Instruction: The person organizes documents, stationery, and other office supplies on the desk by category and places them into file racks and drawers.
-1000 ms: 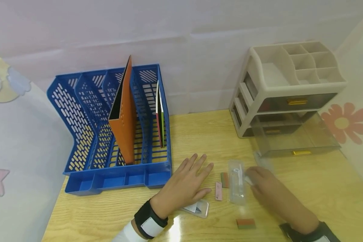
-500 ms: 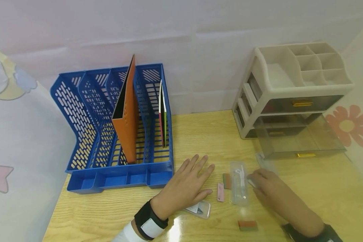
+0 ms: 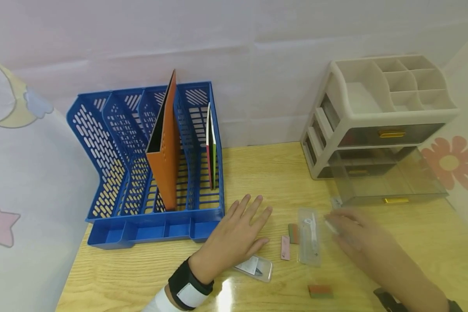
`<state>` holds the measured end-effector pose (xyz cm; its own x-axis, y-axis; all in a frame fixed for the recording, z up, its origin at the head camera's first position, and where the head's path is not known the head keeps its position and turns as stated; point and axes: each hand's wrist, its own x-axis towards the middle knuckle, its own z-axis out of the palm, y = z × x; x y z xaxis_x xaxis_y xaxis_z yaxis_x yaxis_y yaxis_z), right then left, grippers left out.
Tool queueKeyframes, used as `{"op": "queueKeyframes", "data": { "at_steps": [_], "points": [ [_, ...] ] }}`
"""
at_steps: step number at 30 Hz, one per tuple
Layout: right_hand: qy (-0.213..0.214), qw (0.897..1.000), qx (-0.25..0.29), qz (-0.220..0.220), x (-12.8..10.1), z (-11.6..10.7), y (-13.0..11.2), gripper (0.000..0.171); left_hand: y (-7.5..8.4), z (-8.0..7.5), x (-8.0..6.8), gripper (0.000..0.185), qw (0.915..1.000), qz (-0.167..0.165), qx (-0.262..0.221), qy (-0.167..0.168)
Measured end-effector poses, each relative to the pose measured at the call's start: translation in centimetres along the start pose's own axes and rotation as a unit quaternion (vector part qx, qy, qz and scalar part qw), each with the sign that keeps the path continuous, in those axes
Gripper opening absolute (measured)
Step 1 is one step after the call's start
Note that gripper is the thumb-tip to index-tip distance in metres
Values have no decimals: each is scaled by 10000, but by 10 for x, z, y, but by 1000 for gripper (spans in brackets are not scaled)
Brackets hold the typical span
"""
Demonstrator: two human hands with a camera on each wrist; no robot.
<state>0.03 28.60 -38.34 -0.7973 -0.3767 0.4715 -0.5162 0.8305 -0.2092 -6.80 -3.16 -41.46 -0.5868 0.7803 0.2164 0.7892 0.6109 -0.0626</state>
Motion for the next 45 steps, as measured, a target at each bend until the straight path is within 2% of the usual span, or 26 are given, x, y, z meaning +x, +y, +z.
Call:
{"op": "queueKeyframes", "data": {
  "at_steps": [4, 13, 17, 22, 26, 31, 35, 39, 41, 45],
  "points": [
    [415, 9991, 24, 123, 13, -17, 1, 60, -2, -2, -2, 67, 10000, -34, -18, -2],
    [1005, 9936, -368, 371, 43, -49, 23, 75, -9, -9, -2, 68, 9998, -161, 128, 67],
    [980, 9930, -556, 367, 57, -55, 41, 75, -12, -10, -2, 68, 9998, -189, 106, 35],
    [459, 9950, -769, 440, 71, -53, 62, 39, -14, -9, -2, 68, 9997, -200, 125, 34],
    [-579, 9904, -757, 996, 84, -49, 75, 39, -14, -9, -2, 70, 9998, -197, -31, 10],
    [-1867, 9681, -446, 1612, 99, -39, 92, 36, -9, -6, -3, 71, 9995, -119, -281, -32],
    [-2525, 9485, -250, 1894, 103, -31, 103, 39, -5, -5, -4, 71, 9997, -15, -247, -16],
    [-2905, 9345, -254, 2042, 105, -27, 109, 49, -1, -6, -4, 72, 9997, 35, -234, -2],
    [-3006, 9308, -277, 2062, 104, -25, 111, 51, 1, -7, -4, 73, 9996, 42, -266, -15],
    [-2956, 9351, -294, 1934, 105, -21, 113, 46, 4, -6, -3, 74, 9995, 86, -298, -57]
  ]
}}
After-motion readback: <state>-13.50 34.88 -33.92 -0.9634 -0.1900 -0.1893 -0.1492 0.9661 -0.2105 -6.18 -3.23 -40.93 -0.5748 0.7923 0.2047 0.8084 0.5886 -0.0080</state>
